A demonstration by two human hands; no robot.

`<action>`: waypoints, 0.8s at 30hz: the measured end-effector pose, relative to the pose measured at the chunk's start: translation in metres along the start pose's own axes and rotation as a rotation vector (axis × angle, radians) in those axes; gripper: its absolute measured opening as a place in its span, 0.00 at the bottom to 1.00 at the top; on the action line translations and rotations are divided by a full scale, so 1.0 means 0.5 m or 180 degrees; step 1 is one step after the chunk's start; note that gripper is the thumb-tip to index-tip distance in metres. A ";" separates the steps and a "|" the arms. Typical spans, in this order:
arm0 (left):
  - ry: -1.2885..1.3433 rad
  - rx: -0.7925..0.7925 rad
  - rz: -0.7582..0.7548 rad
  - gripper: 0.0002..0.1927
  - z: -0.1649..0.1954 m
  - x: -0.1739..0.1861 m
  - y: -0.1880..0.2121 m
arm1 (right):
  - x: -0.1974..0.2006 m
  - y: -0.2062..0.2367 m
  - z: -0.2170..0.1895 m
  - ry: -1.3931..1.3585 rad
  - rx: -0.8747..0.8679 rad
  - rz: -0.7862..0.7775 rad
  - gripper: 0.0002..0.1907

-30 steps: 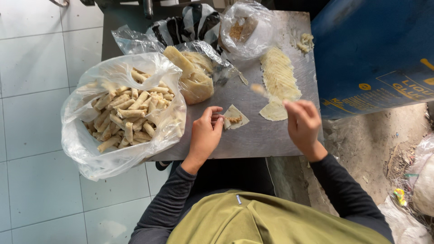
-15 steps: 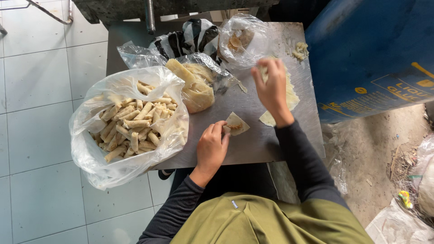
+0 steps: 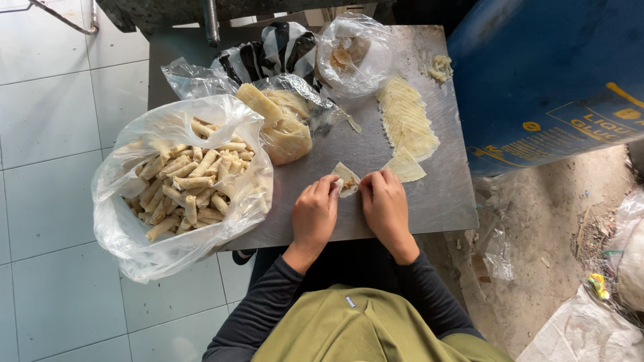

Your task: The person places a scoop of brown filling onto thin pastry sheets, folds the sheets over the filling, and places the finished rolls into a plastic bag with a pile of similar rolls. They also pinch pieces from a block of dough and press a sheet of dough flat on the metal table.

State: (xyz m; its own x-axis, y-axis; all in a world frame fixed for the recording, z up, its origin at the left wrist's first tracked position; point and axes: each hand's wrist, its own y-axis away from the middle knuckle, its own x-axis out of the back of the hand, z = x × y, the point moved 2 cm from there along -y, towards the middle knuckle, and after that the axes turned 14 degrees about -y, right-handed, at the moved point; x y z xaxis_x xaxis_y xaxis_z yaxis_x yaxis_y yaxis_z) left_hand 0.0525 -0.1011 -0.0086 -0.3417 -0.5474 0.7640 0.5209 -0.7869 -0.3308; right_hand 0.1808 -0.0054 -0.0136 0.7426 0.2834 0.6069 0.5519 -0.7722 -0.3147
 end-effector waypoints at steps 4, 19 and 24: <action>-0.0103 -0.0067 -0.0082 0.14 -0.001 -0.003 -0.001 | -0.009 0.003 0.004 -0.0139 -0.0037 -0.0014 0.03; -0.0529 -0.0526 -0.0050 0.11 -0.021 0.011 0.004 | -0.020 0.014 0.012 0.0199 -0.0132 0.0208 0.04; -0.0582 -0.0626 -0.0138 0.11 -0.024 0.010 0.005 | -0.018 0.007 0.017 0.0495 -0.0101 0.0128 0.03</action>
State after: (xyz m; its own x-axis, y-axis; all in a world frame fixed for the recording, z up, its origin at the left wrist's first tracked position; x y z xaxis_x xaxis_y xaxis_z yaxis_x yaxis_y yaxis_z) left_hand 0.0427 -0.1094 -0.0121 -0.2040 -0.4656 0.8612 0.3410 -0.8584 -0.3833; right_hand 0.1790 -0.0060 -0.0263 0.6947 0.1623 0.7007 0.5089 -0.7994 -0.3194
